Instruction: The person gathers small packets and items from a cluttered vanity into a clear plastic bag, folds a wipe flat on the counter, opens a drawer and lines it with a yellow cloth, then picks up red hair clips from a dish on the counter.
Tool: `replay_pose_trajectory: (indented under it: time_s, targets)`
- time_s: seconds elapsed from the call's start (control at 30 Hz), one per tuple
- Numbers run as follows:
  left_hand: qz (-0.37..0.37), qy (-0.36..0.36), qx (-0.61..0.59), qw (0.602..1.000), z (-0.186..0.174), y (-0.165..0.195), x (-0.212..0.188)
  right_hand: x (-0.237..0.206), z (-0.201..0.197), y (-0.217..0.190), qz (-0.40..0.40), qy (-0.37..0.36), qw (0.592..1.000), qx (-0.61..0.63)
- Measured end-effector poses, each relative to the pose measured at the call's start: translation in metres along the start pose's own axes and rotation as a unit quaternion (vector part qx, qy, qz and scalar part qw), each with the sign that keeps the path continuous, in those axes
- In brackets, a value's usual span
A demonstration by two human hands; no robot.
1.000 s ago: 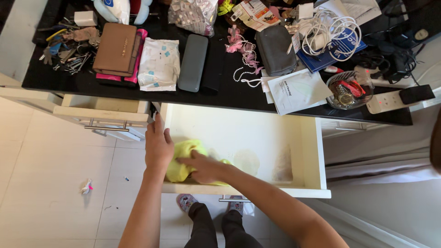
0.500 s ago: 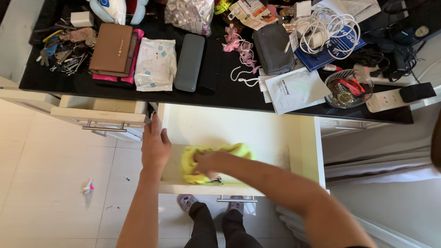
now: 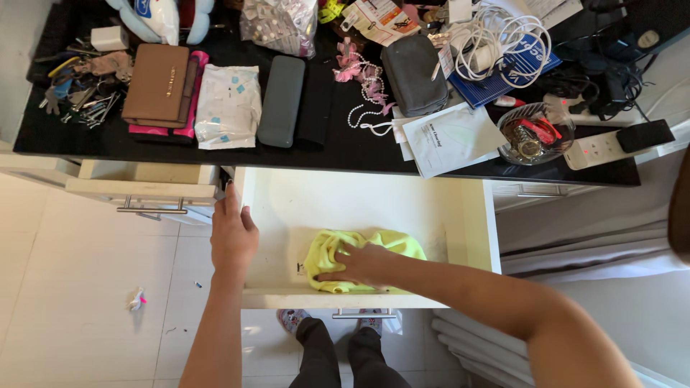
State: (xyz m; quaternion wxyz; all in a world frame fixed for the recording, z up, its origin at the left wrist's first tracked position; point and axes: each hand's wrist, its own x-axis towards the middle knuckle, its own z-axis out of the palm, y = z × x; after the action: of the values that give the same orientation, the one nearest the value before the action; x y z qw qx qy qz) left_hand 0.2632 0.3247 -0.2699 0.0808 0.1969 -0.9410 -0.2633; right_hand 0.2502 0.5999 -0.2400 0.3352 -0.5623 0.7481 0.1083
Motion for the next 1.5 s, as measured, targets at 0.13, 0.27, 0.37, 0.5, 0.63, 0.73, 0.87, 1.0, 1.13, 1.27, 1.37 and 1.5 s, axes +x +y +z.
replay_pose_trajectory:
  time_s: [0.13, 0.27, 0.37, 0.5, 0.63, 0.73, 0.87, 1.0, 1.13, 1.27, 1.37, 1.5]
  targets:
    - [-0.022, -0.013, 0.000, 1.000, -0.004, 0.007, -0.001, 0.005, -0.001, 0.002, -0.018, 0.013, 1.000, -0.003]
    - [-0.048, -0.031, -0.009, 0.998, -0.005, 0.010, -0.004, -0.002, 0.015, 0.010, -0.020, 0.026, 0.998, 0.054]
    - [-0.024, -0.019, -0.007, 1.000, -0.003, 0.010, -0.004, -0.008, 0.031, 0.016, -0.020, 0.033, 0.997, 0.060]
    - [-0.038, -0.030, -0.004, 0.999, 0.002, 0.011, -0.006, -0.015, 0.061, 0.031, -0.031, 0.099, 0.988, 0.112]
    - [-0.040, -0.037, -0.003, 0.998, 0.010, 0.007, -0.006, -0.018, 0.098, 0.048, -0.002, 0.115, 0.987, 0.111]
    - [0.009, 0.021, -0.018, 1.000, 0.018, 0.003, -0.010, -0.029, 0.120, 0.073, 0.045, 0.088, 0.989, 0.110]
    - [0.080, 0.113, -0.047, 0.989, 0.022, -0.002, -0.027, -0.099, 0.129, 0.121, 0.159, 0.175, 0.963, 0.129]
    - [0.066, 0.153, -0.032, 0.986, 0.024, 0.015, -0.053, -0.222, 0.123, 0.139, 0.269, 0.325, 0.846, 0.326]
    - [0.087, 0.162, -0.101, 0.978, 0.031, 0.069, -0.076, -0.353, 0.113, 0.123, 0.327, 0.459, 0.773, 0.292]
    - [0.108, 0.154, -0.107, 0.976, 0.041, 0.141, -0.103, -0.441, 0.119, 0.090, 0.378, 0.466, 0.694, 0.398]
    - [0.168, 0.093, -0.191, 0.962, 0.054, 0.191, -0.119, -0.453, 0.137, 0.079, 0.467, 0.419, 0.608, 0.486]
    - [0.173, -0.031, -0.223, 0.959, 0.074, 0.239, -0.135, -0.470, 0.166, 0.073, 0.485, 0.390, 0.668, 0.408]
